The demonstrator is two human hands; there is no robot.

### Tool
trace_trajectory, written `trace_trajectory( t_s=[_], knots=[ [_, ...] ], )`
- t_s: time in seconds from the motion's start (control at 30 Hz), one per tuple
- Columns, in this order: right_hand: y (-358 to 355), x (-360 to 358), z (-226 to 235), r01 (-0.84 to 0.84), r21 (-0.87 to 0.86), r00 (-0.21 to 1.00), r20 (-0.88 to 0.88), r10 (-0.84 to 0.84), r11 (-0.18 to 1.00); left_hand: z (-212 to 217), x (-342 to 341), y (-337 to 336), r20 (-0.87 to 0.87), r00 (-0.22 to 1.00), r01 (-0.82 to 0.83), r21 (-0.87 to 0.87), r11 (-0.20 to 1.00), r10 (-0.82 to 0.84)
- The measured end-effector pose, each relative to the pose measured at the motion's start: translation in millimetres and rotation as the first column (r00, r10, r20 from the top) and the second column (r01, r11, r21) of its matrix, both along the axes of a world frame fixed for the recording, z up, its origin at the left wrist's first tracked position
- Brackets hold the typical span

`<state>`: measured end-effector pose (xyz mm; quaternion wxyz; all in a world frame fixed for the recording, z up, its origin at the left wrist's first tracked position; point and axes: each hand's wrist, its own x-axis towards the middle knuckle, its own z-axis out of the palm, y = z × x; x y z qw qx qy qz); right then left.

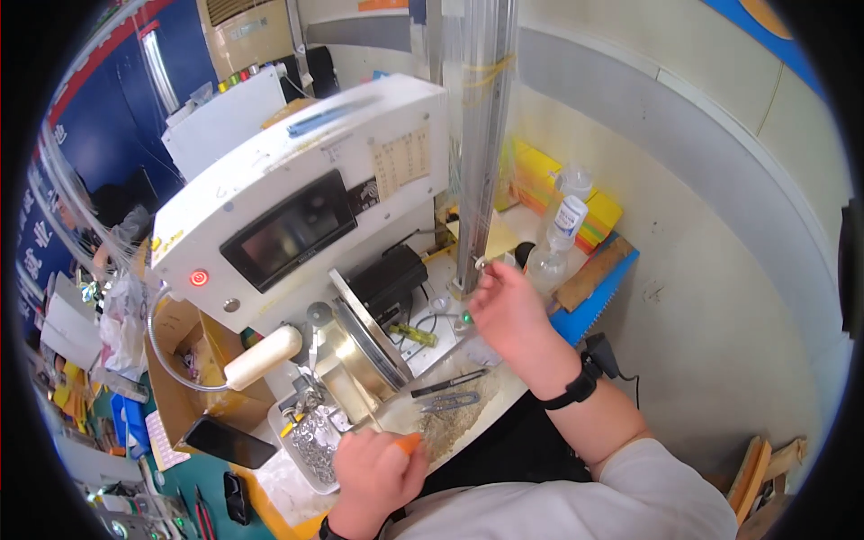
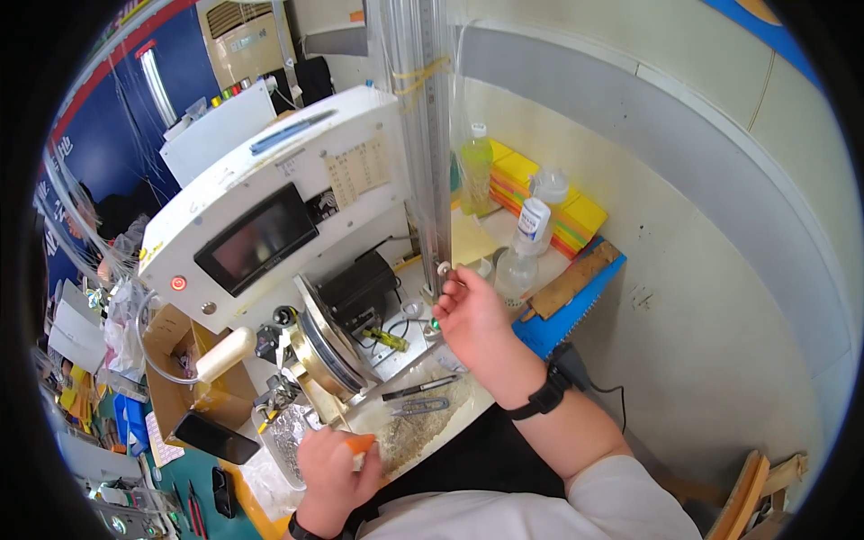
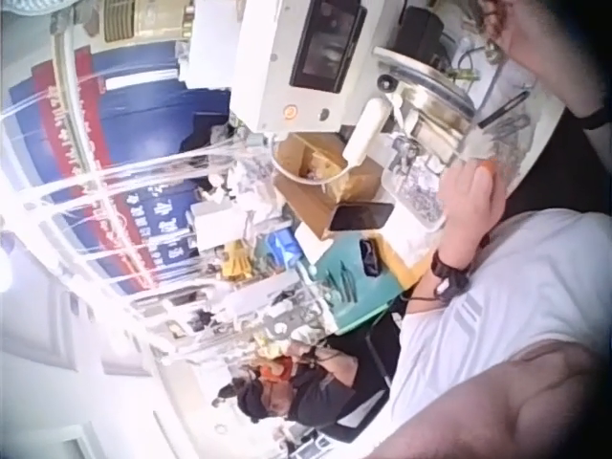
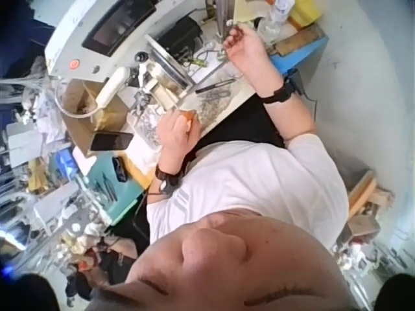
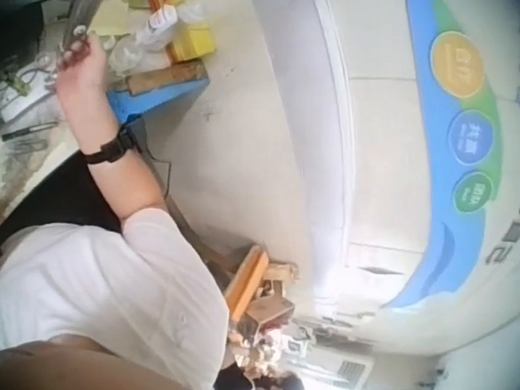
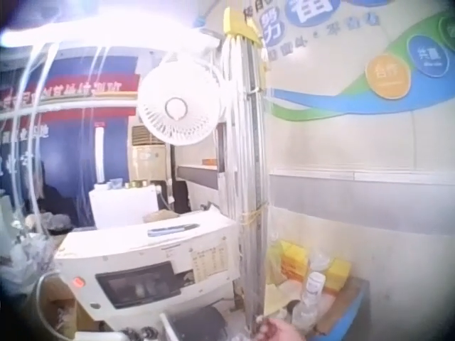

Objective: Winding wire around a small metal component using an industrial winding machine.

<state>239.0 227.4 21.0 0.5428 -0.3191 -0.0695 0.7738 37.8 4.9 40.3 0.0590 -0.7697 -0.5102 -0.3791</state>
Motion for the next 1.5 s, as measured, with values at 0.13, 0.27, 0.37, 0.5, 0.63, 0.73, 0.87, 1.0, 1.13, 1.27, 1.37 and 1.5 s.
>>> trace_trajectory(
  t_s=[0.13,0.27,0.37,0.5,0.63,0.73,0.87,1.0,1.13,1.27,1.37,1.5],
  knots=[
    [-14,32,49,-0.065,0.290,0.961,-0.240,0.138,0.955,-14,-42,-27,0.561,0.791,-0.212,-0.121,0.970,0.243],
    [-12,49,122,0.031,0.660,0.998,0.014,-0.054,0.751,17,-96,-51,0.958,0.240,-0.075,-0.142,0.987,0.156],
    [10,46,191,-0.007,0.854,0.930,0.197,-0.311,0.520,30,-120,-68,0.988,0.153,-0.064,-0.013,0.998,0.023],
    [42,36,272,-0.129,0.949,0.800,0.270,-0.536,0.286,29,-141,-82,1.000,0.002,-0.153,0.022,0.988,-0.022],
    [56,20,321,-0.235,0.956,0.676,0.292,-0.677,0.178,17,-168,-92,0.980,-0.165,-0.156,0.089,0.984,-0.115],
    [68,7,332,-0.221,0.960,0.620,0.274,-0.735,0.171,13,-176,-96,0.976,-0.175,-0.185,0.094,0.978,-0.127],
    [62,0,335,-0.137,0.984,0.552,0.174,-0.815,0.118,17,-167,-93,0.967,-0.189,-0.171,0.136,0.976,-0.168],
    [23,0,336,-0.146,0.986,0.599,0.156,-0.785,0.085,24,-141,-91,0.985,-0.117,-0.104,0.116,0.988,-0.128],
    [-49,-6,275,-0.212,0.966,0.758,0.256,-0.600,0.145,7,-112,-82,0.999,0.002,-0.060,-0.050,0.997,0.050],
    [-121,17,163,-0.572,0.818,0.610,0.478,-0.632,0.065,10,-55,-74,0.967,0.118,0.122,-0.240,0.963,0.226],
    [-163,16,114,-0.651,0.754,0.632,0.601,-0.490,0.086,25,-19,-63,0.931,0.237,0.292,-0.340,0.894,0.277],
    [-180,9,69,-0.645,0.754,0.669,0.635,-0.387,0.122,23,-1,-57,0.877,0.434,0.341,-0.371,0.864,0.205]
  ],
)
